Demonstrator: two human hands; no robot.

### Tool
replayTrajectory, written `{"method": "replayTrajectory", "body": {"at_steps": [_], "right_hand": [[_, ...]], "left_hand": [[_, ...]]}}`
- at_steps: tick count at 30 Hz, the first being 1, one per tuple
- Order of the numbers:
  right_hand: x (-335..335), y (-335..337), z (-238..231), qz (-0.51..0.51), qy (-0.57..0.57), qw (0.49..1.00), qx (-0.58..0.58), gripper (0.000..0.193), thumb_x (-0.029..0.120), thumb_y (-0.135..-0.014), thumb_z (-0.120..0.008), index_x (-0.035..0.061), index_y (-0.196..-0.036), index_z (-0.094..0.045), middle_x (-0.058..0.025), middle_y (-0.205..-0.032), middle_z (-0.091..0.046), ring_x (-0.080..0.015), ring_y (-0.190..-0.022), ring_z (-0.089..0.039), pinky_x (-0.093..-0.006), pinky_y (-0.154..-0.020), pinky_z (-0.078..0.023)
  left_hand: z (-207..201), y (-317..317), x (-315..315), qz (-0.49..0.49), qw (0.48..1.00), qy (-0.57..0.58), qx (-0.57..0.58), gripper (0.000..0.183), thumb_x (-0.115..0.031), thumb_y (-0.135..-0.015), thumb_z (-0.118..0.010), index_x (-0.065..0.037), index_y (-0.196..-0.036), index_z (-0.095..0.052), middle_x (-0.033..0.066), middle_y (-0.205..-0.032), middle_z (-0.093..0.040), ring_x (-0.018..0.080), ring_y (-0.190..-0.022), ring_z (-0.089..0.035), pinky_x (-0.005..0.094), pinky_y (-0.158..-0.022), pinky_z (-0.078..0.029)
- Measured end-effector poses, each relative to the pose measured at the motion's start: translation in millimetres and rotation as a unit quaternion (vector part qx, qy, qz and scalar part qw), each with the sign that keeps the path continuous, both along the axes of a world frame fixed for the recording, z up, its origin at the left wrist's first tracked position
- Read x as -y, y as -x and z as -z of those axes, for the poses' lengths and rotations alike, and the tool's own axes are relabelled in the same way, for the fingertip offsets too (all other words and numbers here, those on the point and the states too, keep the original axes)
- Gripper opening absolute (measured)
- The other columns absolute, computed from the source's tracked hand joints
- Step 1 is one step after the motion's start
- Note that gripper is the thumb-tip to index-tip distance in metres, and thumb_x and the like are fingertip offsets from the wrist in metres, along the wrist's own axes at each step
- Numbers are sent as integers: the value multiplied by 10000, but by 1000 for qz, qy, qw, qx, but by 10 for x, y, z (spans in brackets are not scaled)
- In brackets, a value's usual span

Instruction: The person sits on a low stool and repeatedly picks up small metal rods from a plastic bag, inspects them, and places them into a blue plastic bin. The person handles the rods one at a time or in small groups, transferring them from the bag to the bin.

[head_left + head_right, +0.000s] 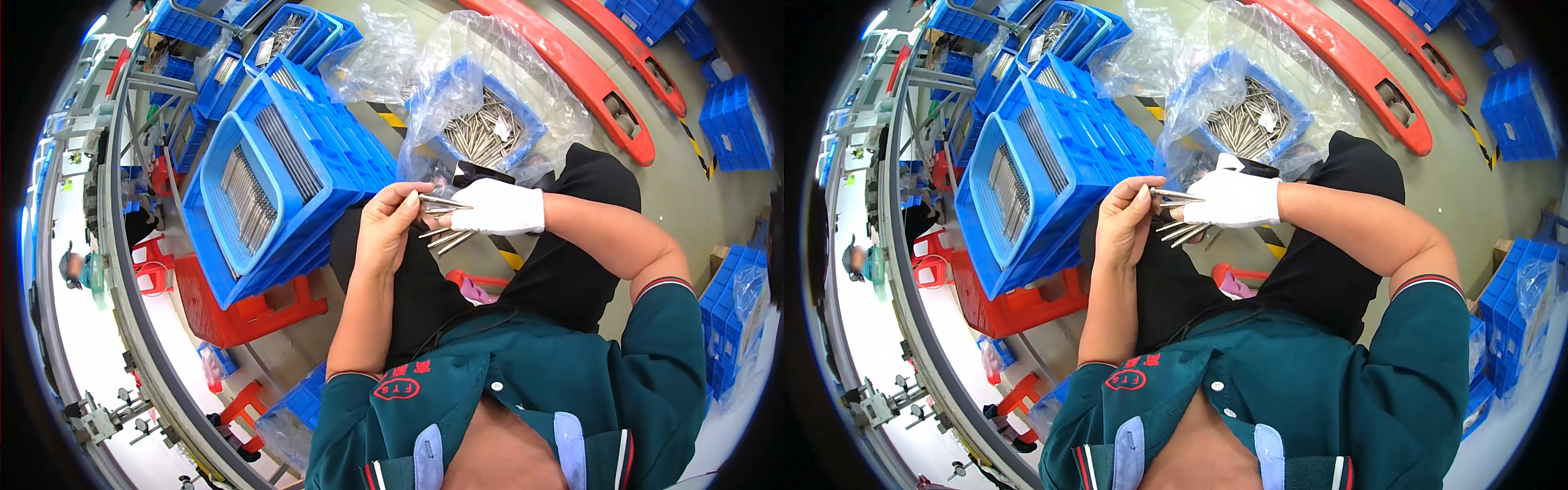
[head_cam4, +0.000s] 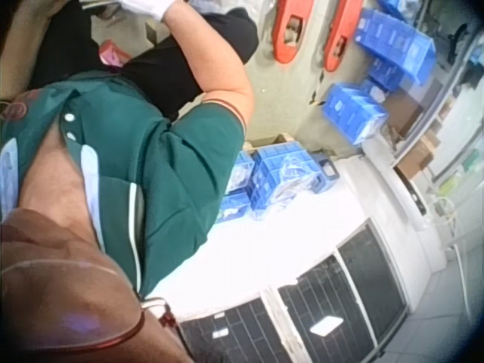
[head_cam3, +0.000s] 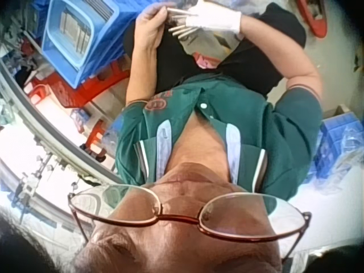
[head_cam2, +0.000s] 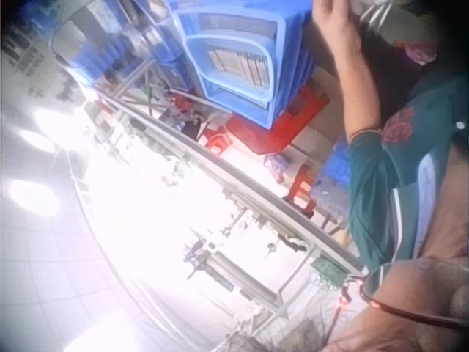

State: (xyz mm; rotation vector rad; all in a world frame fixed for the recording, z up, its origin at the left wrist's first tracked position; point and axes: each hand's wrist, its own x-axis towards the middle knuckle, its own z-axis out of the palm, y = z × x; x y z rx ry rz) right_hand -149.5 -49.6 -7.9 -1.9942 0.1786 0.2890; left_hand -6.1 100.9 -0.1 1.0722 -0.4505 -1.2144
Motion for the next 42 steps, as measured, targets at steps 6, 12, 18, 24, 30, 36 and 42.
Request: {"method": "replayTrajectory", "body": {"at_steps": [6, 12, 18, 24, 30, 36, 42], "right_hand": [[16, -20, -139, 5, -103, 993, -48, 417, 418, -870, -566, 6, -873, -626, -33, -687, -543, -109, -650, -464, -281, -589, -387], [1, -22, -105, -35, 21, 999, -11, 520, 521, -917, -351, 165, -847, -724, -72, -708, -598, -218, -751, -477, -352, -801, -261], [100, -21, -126, 62, -183, 981, 8, 273, 319, -908, -512, 74, -828, -601, -74, -686, -563, -216, -637, -489, -335, -597, -373], [101, -58, -234, 189, -332, 924, -22, 319, 343, -921, -516, 32, -865, -564, 13, -671, -501, -65, -586, -431, -248, -519, -365], [-72, -132, -105, 120, -251, 958, -68, 305, 331, -897, -549, 50, -833, -650, 34, -561, -481, -57, -526, -423, -246, -454, -318], [-131, -145, -133, 55, -418, 902, -89, 239, 243, -859, -582, 22, -803, -652, -47, -687, -646, -72, -495, -487, -206, -429, -347], [-113, -206, -39, 200, -542, 816, -21, 154, 174, -876, -560, 37, -945, -570, -51, -737, -605, -101, -577, -564, -236, -483, -451]], "left_hand": [[-92, 20, -25, -9, 987, -20, 158, 201, -117, -871, -624, 16, -1021, -636, 22, -823, -617, 75, -730, -546, 222, -712, -425], [-29, 0, -5, -76, 863, -37, 498, 148, -141, -907, -582, 6, -895, -578, 31, -728, -569, 93, -655, -518, 235, -657, -425], [-226, -32, 119, -152, 928, 4, 339, 229, -241, -977, -466, -44, -861, -489, 17, -683, -504, 70, -605, -415, 209, -560, -345], [-131, -16, 404, -196, 977, 81, -33, 272, -307, -982, -427, -69, -864, -481, 100, -854, -573, 179, -750, -538, 313, -687, -452], [-90, 14, 553, -63, 991, 108, 36, 293, -337, -964, -452, -65, -862, -493, 161, -976, -623, 244, -922, -596, 354, -846, -460], [-60, 63, 500, 155, 984, 73, 53, 340, -368, -944, -488, -50, -822, -489, 184, -962, -633, 209, -900, -583, 323, -812, -457], [118, 8, 595, -115, 975, 56, -179, 326, -356, -984, -371, -94, -821, -473, 199, -1000, -627, 257, -908, -607, 371, -816, -469]]}}
